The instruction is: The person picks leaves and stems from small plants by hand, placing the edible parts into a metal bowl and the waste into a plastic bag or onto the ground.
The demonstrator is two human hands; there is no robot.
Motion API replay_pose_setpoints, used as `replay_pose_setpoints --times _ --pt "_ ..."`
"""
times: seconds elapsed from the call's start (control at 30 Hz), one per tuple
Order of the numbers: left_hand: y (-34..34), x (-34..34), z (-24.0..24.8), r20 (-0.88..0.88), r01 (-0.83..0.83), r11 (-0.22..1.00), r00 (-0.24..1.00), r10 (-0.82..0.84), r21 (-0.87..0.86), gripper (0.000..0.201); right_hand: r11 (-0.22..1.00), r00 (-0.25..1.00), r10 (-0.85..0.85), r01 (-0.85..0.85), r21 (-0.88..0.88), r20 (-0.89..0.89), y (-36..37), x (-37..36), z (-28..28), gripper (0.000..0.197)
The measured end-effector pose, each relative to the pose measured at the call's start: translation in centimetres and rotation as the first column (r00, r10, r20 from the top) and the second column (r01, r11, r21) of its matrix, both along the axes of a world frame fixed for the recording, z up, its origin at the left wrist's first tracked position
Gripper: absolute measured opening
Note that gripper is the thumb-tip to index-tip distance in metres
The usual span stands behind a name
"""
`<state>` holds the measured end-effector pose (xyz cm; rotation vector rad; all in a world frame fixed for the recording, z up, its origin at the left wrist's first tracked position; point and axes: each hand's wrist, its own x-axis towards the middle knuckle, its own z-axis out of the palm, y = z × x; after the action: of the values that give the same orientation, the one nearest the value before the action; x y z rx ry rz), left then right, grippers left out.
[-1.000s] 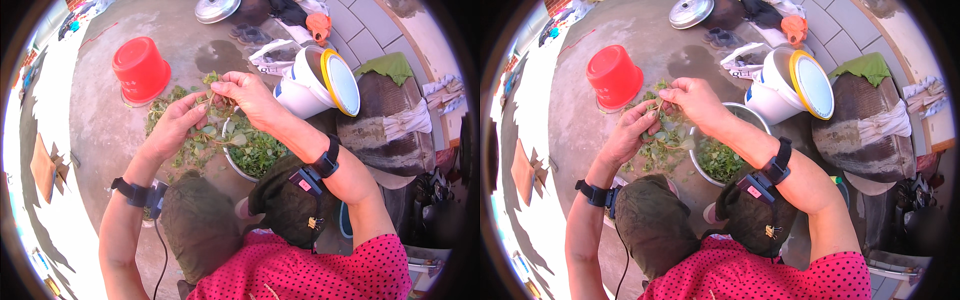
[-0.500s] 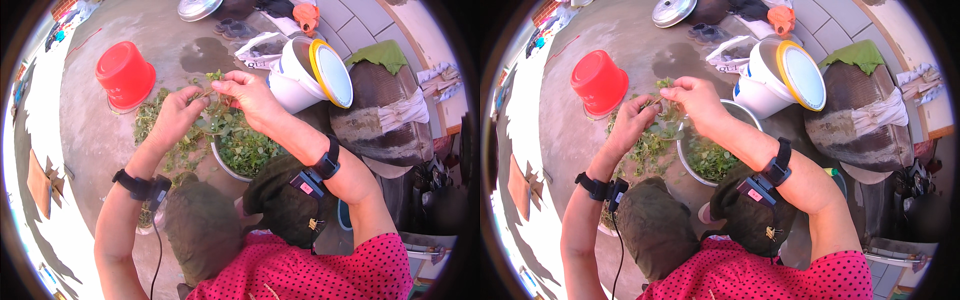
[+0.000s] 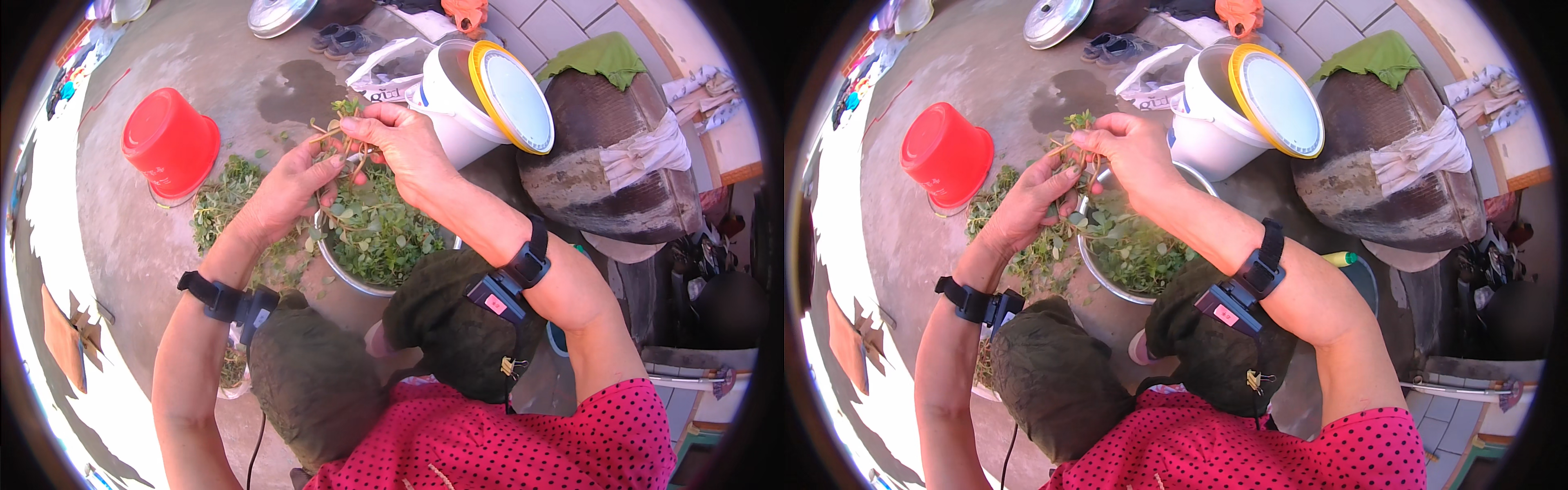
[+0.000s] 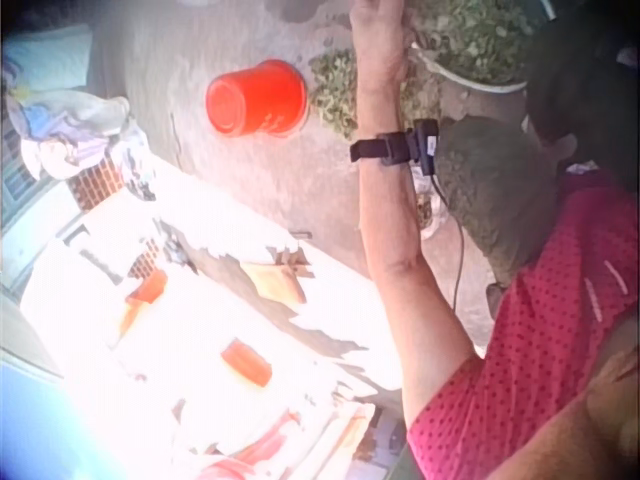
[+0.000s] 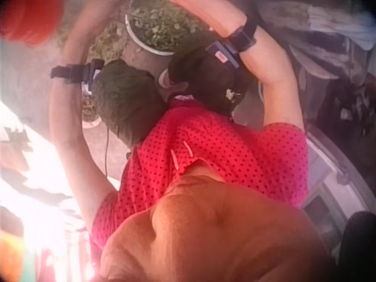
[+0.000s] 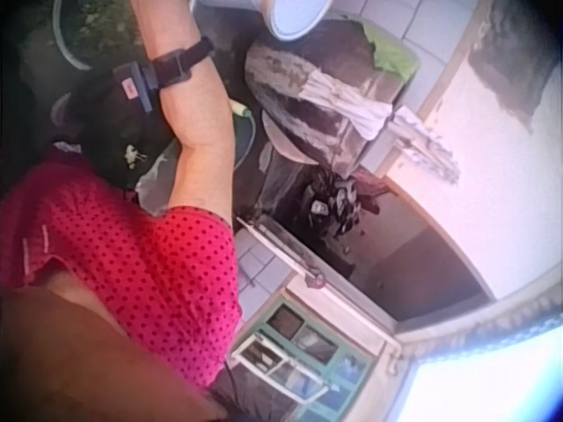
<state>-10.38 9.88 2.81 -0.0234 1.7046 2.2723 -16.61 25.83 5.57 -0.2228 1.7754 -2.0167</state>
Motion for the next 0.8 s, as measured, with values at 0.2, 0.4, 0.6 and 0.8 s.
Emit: replay_pose_setpoints --times 0.2,0.4,0.6,0.8 --pt "0.1 -1.5 -1.9 -0.068 -0.055 0.989 0.997 0.046 -0.140 0.018 1.000 0.974 0.023 -0.022 0.005 -0.224 -0.1 0.3 -1.0 0.015" --pt "1.1 -0.8 0.6 -0.158 0.030 1.000 0.987 -0.030 0.001 0.019 0.979 0.986 -0.099 0.071 -0.193 -0.137 1.3 -1.5 -1.3 0.016" --pt "1.0 -2.6 -2.4 -0.142 -0.050 0.955 0.990 0.009 -0.291 0.020 0.995 0.903 -0.087 0.055 -0.088 -0.420 0.2 0.4 -0.3 0.017" --pt "3.3 -2.1 -7.3 0.188 0.088 0.992 0.977 -0.105 0.094 0.032 0.997 0.835 -0.034 -0.010 -0.076 -0.549 0.5 1.1 2.9 0.015"
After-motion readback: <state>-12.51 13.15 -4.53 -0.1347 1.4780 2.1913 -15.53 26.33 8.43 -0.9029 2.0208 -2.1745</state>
